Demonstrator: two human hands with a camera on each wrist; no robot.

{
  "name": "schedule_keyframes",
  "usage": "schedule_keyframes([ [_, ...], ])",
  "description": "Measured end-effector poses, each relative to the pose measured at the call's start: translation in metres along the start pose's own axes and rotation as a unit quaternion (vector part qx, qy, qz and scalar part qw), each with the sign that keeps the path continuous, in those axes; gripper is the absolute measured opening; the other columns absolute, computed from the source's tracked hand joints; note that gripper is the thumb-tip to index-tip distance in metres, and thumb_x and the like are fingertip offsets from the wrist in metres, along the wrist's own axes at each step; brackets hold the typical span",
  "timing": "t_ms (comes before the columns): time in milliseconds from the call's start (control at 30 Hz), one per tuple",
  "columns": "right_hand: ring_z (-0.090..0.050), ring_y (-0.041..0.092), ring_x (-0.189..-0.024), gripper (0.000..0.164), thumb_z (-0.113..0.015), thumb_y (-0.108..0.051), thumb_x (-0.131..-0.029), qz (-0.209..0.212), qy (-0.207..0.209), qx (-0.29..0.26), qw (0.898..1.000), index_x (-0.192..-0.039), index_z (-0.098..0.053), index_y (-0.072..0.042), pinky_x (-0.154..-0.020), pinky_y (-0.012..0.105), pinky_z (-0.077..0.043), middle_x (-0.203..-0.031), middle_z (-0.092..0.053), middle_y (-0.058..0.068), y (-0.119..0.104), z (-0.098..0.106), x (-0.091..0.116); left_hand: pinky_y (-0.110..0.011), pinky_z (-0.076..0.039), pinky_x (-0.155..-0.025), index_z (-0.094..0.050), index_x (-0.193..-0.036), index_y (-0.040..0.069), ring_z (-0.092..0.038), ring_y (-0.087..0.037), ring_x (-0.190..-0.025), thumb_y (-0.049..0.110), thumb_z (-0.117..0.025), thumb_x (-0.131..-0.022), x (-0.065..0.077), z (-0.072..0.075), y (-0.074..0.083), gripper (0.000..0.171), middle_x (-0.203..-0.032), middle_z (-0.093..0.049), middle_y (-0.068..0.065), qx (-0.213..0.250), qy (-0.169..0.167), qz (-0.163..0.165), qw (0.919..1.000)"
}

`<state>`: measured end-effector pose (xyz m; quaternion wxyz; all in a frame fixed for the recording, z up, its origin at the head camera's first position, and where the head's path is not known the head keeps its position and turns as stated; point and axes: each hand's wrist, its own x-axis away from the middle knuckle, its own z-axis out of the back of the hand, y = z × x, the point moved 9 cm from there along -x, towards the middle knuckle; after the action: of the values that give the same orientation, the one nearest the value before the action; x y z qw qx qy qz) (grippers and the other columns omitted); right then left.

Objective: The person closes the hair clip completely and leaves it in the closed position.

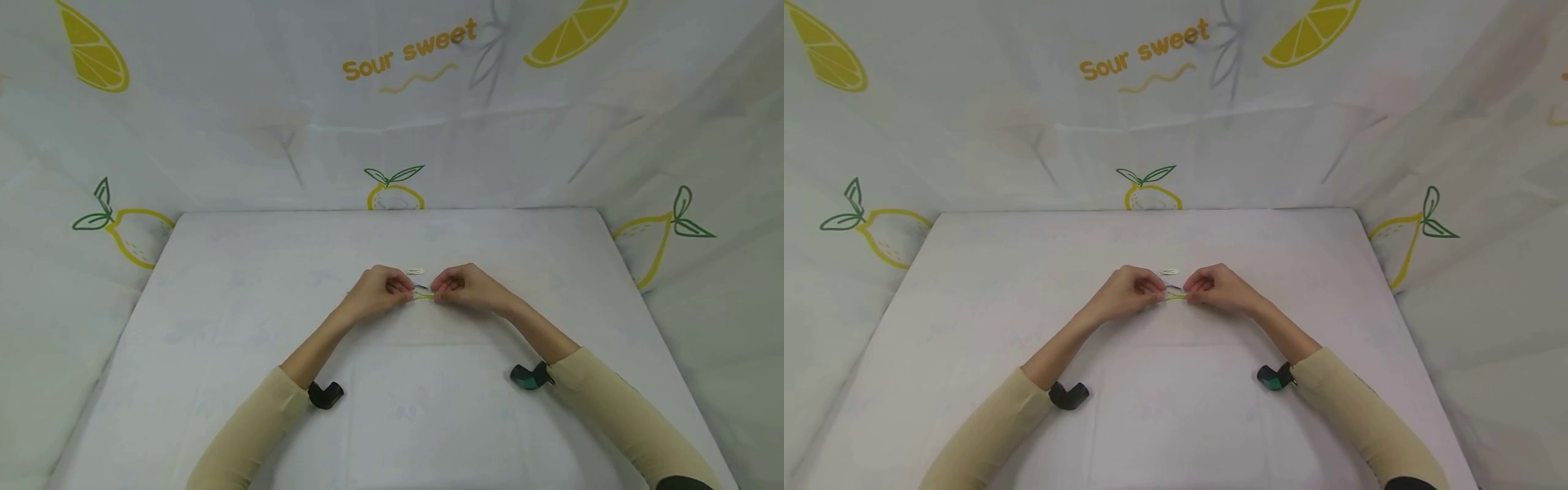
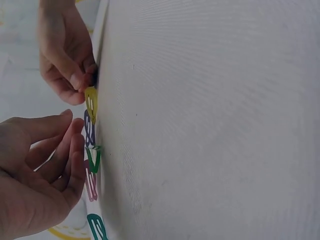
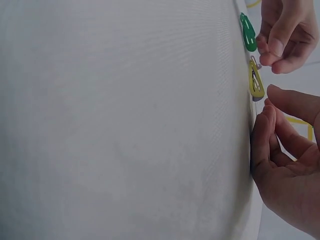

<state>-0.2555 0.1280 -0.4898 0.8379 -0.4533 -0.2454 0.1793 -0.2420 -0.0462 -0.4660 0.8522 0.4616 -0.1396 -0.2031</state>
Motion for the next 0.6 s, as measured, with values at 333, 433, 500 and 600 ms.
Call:
schedule_keyframes([
  [333,-0.065,0.011,-0.087,0.023,-0.08,-0.014,-0.099,-0.005,-0.005,-0.001,1.0,-0.117,-0.076,0.0,-0.08,0.019,-0.053,-0.099,-0.074,0.007,0.001,0.0,0.0,-0.019,-0.051,-0.068,-0.081,-0.102,0.003,-0.065,-0.008,-0.074,0.01,-0.082,-0.096,-0.007,-0.006,-0.003,0.009,-0.09,-0.08,-0.008,-0.022,0.002,0.005,0.9997],
  [433,-0.065,0.011,-0.087,0.023,-0.08,-0.015,-0.099,-0.005,-0.004,0.001,1.0,-0.117,-0.076,0.0,-0.08,0.019,-0.053,-0.098,-0.074,0.006,0.002,0.0,0.0,-0.019,-0.047,-0.065,-0.082,-0.101,0.004,-0.06,-0.007,-0.07,0.01,-0.082,-0.095,-0.009,-0.007,-0.005,0.008,-0.086,-0.078,-0.007,-0.023,0.004,0.007,0.9997],
  [500,-0.065,0.011,-0.087,0.023,-0.079,-0.014,-0.099,-0.004,-0.004,0.001,1.0,-0.117,-0.076,0.0,-0.08,0.019,-0.053,-0.098,-0.074,0.006,0.002,0.0,0.0,-0.019,-0.046,-0.065,-0.082,-0.1,0.004,-0.058,-0.006,-0.068,0.01,-0.082,-0.095,-0.01,-0.009,-0.007,0.008,-0.084,-0.078,-0.006,-0.021,0.003,0.009,0.9997],
  [600,-0.066,0.011,-0.087,0.023,-0.079,-0.013,-0.099,-0.003,-0.003,0.0,1.0,-0.117,-0.076,0.001,-0.08,0.019,-0.054,-0.099,-0.074,0.007,0.002,0.0,-0.001,-0.02,-0.046,-0.064,-0.083,-0.1,0.004,-0.058,-0.006,-0.067,0.01,-0.083,-0.094,-0.012,-0.01,-0.01,0.009,-0.083,-0.078,-0.006,-0.014,0.001,0.016,0.9998],
])
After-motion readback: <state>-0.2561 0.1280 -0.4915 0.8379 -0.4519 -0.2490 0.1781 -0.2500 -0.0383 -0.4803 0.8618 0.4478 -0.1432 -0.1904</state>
